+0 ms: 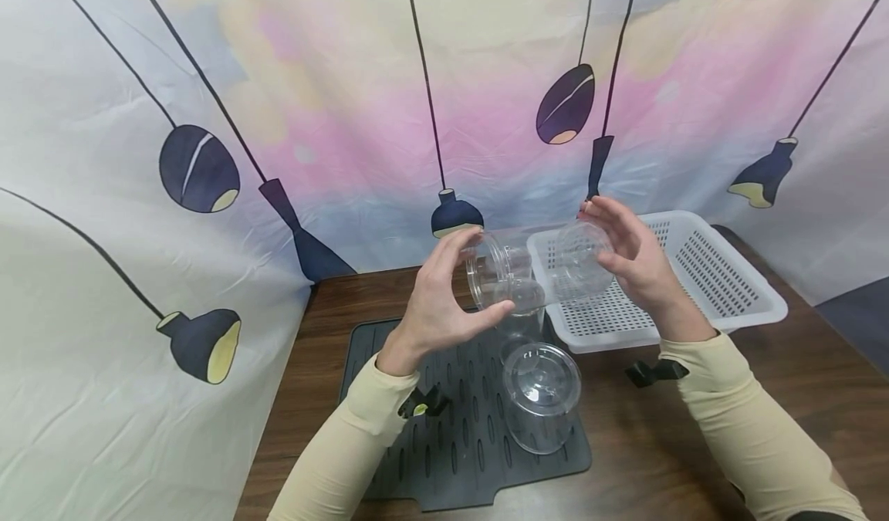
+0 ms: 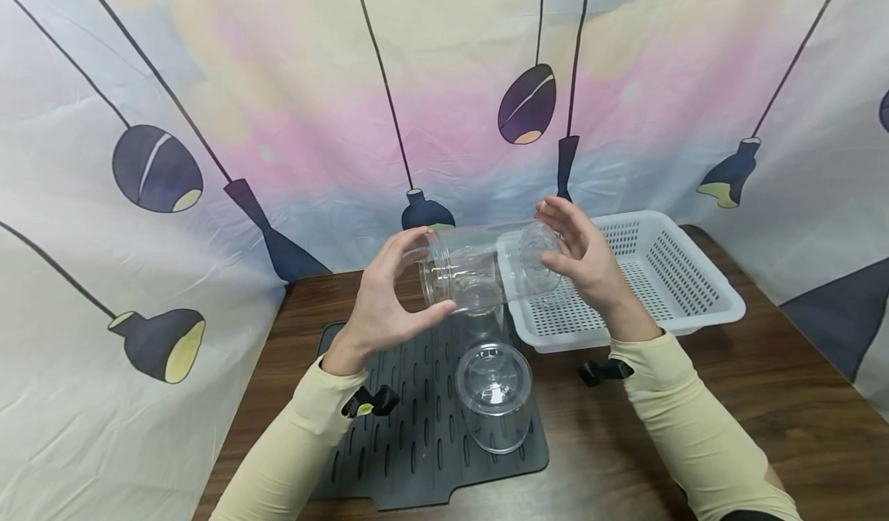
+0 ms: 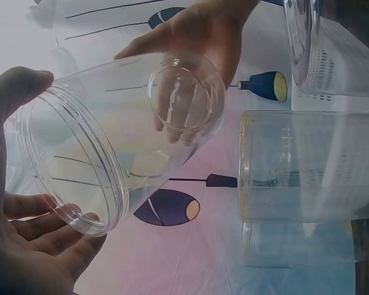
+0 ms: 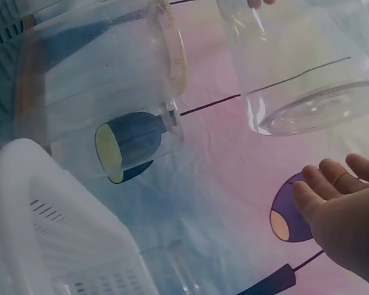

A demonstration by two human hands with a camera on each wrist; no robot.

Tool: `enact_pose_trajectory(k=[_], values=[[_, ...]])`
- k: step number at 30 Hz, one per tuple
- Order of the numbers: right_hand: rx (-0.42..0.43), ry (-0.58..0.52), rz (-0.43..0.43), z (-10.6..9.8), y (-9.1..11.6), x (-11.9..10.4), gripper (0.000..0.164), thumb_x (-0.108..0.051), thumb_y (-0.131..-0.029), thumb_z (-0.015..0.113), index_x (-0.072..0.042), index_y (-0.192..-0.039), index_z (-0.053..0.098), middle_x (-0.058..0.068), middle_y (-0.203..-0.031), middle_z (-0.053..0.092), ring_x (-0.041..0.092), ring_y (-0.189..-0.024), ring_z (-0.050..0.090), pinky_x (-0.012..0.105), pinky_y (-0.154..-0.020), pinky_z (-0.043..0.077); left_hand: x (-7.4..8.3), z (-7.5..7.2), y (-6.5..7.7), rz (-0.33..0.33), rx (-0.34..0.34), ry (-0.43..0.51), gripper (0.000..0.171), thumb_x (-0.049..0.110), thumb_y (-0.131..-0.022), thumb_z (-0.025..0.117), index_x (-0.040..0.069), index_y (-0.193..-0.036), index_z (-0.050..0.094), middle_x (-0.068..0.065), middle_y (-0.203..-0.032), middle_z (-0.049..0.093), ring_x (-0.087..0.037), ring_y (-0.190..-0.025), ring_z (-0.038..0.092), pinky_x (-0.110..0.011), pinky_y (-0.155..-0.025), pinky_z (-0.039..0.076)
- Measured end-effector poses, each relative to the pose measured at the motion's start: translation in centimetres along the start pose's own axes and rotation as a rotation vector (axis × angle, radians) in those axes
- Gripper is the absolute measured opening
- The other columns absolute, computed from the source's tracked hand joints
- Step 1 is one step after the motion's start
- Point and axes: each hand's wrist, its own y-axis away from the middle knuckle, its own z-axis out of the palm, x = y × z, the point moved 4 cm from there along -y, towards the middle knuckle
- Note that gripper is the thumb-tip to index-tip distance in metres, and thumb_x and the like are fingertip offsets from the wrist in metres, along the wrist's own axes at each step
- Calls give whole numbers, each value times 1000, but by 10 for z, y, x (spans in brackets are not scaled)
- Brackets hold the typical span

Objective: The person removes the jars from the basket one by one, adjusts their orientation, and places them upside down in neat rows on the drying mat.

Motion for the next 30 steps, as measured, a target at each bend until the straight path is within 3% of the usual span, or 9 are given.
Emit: enact_pose_trajectory(k=[7, 14, 19, 30], values=[[-11, -118, 25, 0, 2, 10, 85, -10, -82, 79, 7, -148, 29, 18, -146, 43, 21, -132, 44, 26, -109, 37, 1, 0, 0, 0, 6, 3, 89, 35, -70, 83, 8, -144, 42, -11, -142, 48, -20, -127, 49, -32, -104, 45], [0, -181, 32, -4, 7, 13, 78, -2, -86, 71, 7, -149, 26, 19, -149, 39, 21, -134, 42, 29, -110, 39, 1, -1, 0, 4, 10, 15, 89, 34, -69, 83, 9, -144, 42, -8, -141, 48, -19, -127, 49, -31, -105, 45], [-4, -248, 28, -5, 13, 17, 79, -6, -86, 73, 6, -149, 27, 15, -147, 41, 20, -133, 43, 29, -110, 38, 1, -1, -1, 7, 11, 9, 89, 35, -70, 83, 9, -145, 42, -10, -141, 48, -19, -127, 48, -32, -104, 45], [-92, -472, -103, 7, 19, 30, 81, -10, -89, 68, 6, -151, 18, 18, -149, 37, 26, -137, 40, 38, -116, 32, 2, -1, 0, 8, 16, 7, 89, 34, -70, 83, 9, -145, 42, -10, -142, 47, -20, -126, 49, -33, -104, 45]])
